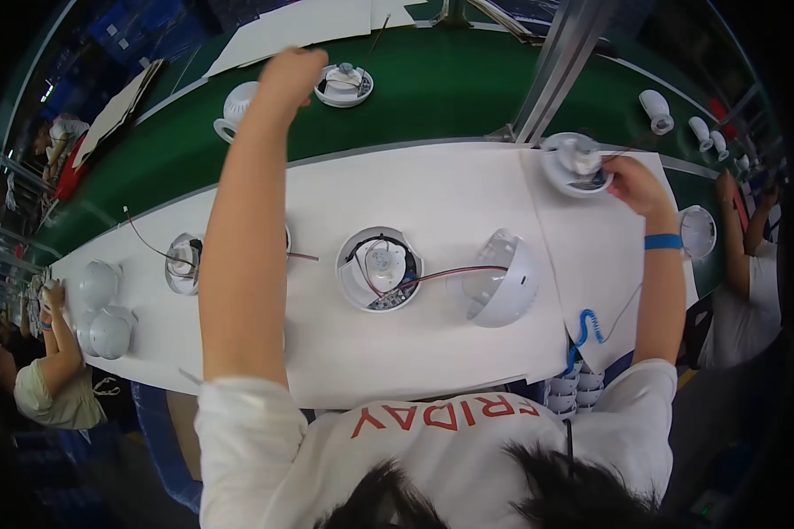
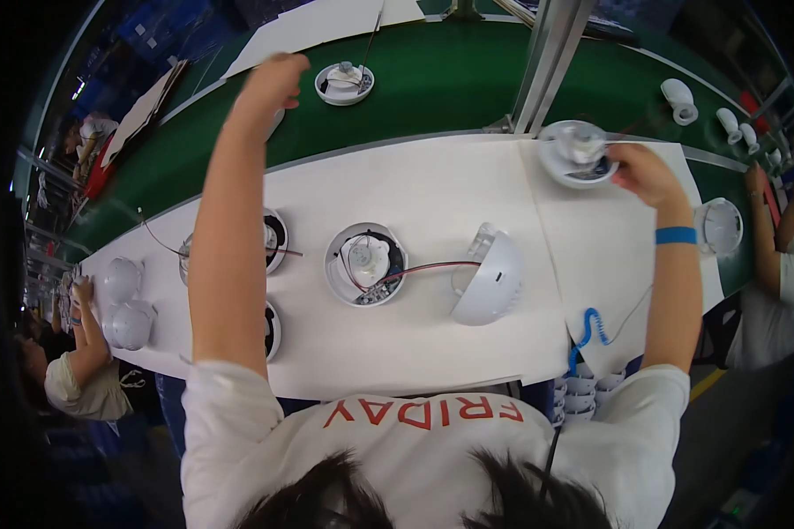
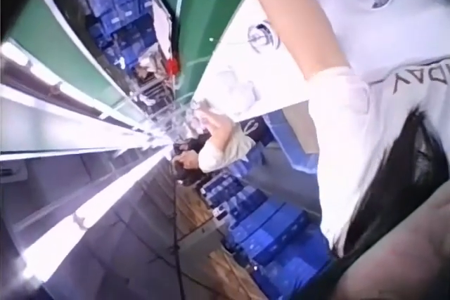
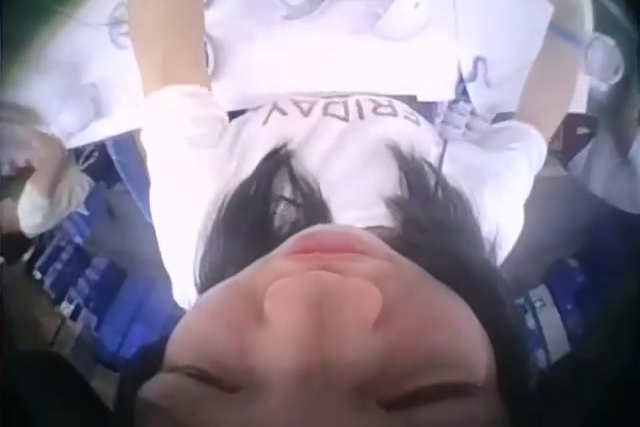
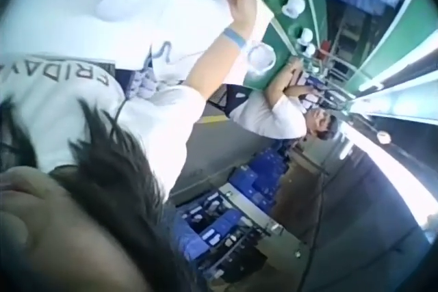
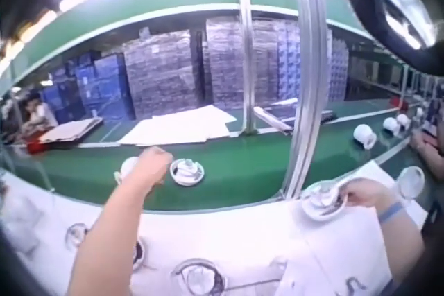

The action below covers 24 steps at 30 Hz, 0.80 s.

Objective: The worker assembles plastic camera housings by connecting internal components and then stacks the finished units into a blue bin.

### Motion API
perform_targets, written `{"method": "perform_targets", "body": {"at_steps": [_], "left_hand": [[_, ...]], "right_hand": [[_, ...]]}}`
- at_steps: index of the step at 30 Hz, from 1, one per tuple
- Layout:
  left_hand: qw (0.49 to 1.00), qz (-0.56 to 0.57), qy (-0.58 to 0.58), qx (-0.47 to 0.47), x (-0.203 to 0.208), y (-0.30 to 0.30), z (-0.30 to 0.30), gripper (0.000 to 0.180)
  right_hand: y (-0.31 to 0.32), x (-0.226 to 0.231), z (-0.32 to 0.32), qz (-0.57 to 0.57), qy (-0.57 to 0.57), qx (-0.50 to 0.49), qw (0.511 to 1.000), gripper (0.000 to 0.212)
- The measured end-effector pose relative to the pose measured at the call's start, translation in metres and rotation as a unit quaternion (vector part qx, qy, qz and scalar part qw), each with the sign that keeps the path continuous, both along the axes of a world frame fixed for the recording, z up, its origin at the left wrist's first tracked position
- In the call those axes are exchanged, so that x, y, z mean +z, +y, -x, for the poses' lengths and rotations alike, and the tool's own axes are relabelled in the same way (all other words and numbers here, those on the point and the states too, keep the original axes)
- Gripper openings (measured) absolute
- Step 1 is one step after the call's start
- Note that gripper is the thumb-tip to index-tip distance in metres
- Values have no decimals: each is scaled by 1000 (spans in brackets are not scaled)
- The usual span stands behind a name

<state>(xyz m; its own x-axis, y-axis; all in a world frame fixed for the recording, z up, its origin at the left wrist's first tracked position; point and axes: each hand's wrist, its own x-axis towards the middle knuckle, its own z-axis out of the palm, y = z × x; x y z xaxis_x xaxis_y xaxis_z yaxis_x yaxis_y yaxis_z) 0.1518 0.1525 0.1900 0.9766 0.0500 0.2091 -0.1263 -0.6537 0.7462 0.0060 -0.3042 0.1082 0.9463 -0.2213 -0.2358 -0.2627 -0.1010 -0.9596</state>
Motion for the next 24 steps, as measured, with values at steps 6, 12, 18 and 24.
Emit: {"method": "perform_targets", "body": {"at_steps": [6, 12, 18, 24], "left_hand": [[950, 110, 241, 165, -112, -4, -113, 39], [904, 393, 168, 27, -147, -43, -143, 32], [933, 299, 191, 65, -115, -9, -126, 27], [951, 62, 299, -41, -53, 123, -64, 21]], "right_hand": [[115, -37, -25, -87, 45, 108, 989, 23], [163, -53, -37, -110, 76, 179, 975, 24], [184, -47, -39, -147, 76, 257, 952, 34], [162, -51, -27, -72, 57, 226, 970, 41]]}}
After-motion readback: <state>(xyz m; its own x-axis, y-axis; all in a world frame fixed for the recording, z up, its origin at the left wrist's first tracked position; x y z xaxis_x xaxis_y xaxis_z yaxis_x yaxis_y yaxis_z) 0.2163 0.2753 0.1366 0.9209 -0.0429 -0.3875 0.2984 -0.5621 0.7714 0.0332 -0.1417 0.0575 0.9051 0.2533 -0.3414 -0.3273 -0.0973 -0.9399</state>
